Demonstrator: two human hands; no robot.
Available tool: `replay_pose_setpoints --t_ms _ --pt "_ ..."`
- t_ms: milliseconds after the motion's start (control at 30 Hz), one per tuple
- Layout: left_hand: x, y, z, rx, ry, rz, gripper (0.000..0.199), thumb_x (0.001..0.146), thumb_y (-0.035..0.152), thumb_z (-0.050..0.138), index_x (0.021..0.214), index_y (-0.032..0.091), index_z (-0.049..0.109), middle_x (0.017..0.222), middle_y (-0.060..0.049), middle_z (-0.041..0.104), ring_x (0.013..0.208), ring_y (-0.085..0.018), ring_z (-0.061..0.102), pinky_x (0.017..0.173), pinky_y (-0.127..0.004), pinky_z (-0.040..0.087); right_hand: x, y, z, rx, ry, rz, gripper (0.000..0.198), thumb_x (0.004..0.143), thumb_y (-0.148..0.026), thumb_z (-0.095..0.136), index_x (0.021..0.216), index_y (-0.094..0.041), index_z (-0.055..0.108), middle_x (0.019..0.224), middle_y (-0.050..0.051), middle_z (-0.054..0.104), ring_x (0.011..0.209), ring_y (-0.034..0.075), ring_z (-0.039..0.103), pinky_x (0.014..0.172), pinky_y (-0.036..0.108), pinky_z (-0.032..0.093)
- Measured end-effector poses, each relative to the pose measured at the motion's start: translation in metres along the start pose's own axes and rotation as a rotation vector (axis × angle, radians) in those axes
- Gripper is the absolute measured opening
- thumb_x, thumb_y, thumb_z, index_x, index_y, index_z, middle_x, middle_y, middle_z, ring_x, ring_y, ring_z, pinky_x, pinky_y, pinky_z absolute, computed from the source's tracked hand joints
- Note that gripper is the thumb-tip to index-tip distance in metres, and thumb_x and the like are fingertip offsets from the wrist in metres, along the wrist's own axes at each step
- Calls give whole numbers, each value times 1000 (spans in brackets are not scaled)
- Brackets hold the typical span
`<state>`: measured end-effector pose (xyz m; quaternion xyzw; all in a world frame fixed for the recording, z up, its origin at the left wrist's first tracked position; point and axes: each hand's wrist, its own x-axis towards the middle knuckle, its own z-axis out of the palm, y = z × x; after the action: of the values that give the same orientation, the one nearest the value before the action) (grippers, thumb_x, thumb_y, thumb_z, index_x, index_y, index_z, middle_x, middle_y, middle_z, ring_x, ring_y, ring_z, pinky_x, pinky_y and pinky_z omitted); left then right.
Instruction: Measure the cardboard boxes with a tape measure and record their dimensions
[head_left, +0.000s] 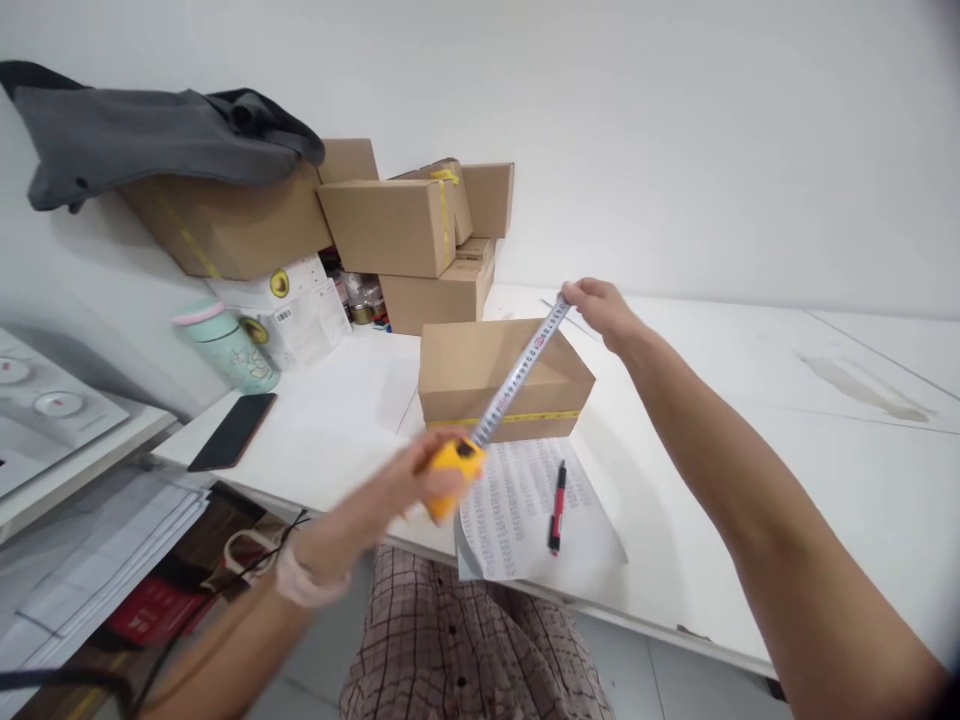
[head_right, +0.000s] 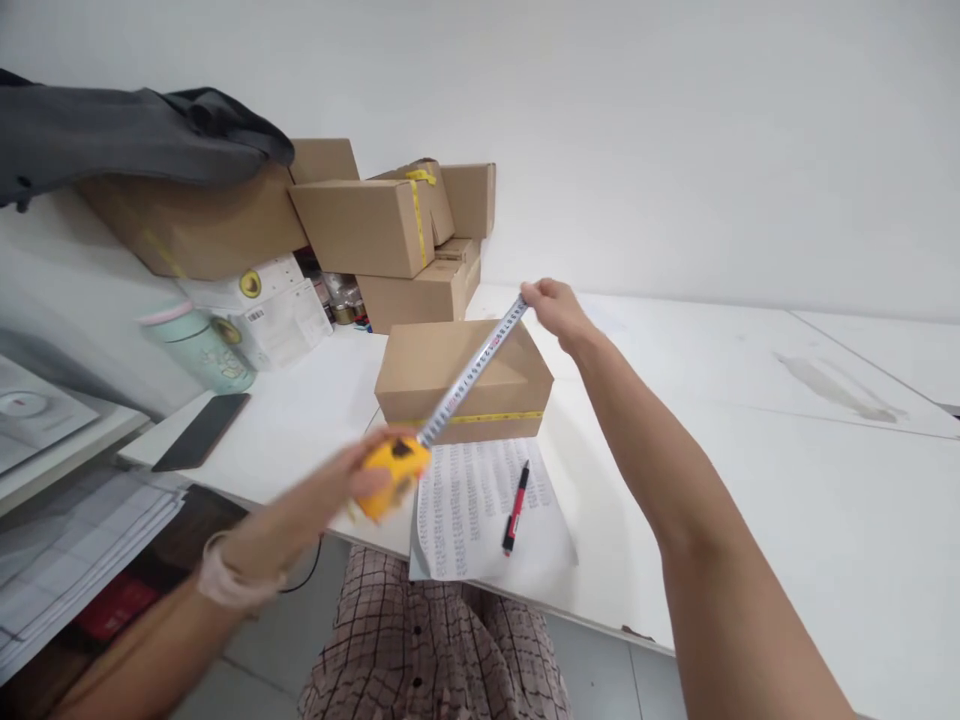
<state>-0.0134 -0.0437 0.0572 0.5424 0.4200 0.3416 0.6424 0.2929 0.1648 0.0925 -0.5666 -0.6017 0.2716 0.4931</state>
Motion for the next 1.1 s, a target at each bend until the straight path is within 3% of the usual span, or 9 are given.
replay_pose_setpoints --t_ms 33,100,200,433,600,700,867,967,1100 --pt "-7 -15 22 -140 -135 -72 60 74 46 80 123 19 60 106 -11 66 80 -19 64 66 -30 49 5 -2 11 -19 -84 -44 28 92 -44 61 79 -19 64 87 5 69 84 17 59 86 32 46" --pt "-14 -40 62 -396 -220 -120 56 72 41 82 119 19 60 106 -8 65 87 -19 64 76 -30 51 18 -3 34 -97 -237 -83 29 92 -45 62 82 -18 66 87 5 70 84 17 59 86 32 46" --pt "-11 -56 97 -567 -217 -94 65 67 36 87 123 20 58 102 -5 64 91 -17 63 82 -27 50 39 -1 63 -234 -285 -40 27 93 -39 60 79 -17 66 83 5 69 79 16 58 81 30 46" --pt "-6 -29 99 -658 -181 -57 77 76 49 80 139 24 43 119 -12 61 96 -26 66 80 -42 57 49 10 74 -232 -294 24 17 85 -29 67 74 -17 67 74 1 66 72 14 55 77 28 44" --pt "-3 -24 113 -673 -136 -65 77 71 50 84 132 22 46 114 -10 63 96 -24 68 82 -39 57 45 14 71 -251 -345 -27 26 84 -33 69 64 -18 63 65 -1 59 68 13 50 72 28 41" --pt "5 -23 122 -638 -97 -83 74 72 52 82 129 22 44 117 -11 63 90 -24 70 71 -33 57 46 15 76 -258 -334 -39 24 84 -31 68 65 -18 62 64 -1 58 67 13 49 72 28 42" --pt "6 -24 111 -592 -48 -50 55 78 52 75 116 20 50 111 -10 65 79 -22 71 62 -32 58 42 7 67 -176 -318 -2 35 86 -50 67 75 -17 68 82 6 71 81 19 60 83 32 47" --pt "-6 -27 85 -527 45 69 57 74 48 79 116 20 54 116 -12 66 85 -22 69 71 -34 59 31 5 36 7 -213 9 56 91 -69 49 99 -18 72 110 12 74 102 24 64 95 37 48" --pt "-13 -37 36 -282 326 280 69 68 42 86 125 23 53 124 -12 64 91 -23 68 75 -33 59 -7 23 -16 75 -94 155 72 93 -76 32 121 -20 68 131 17 67 122 30 60 99 42 50"
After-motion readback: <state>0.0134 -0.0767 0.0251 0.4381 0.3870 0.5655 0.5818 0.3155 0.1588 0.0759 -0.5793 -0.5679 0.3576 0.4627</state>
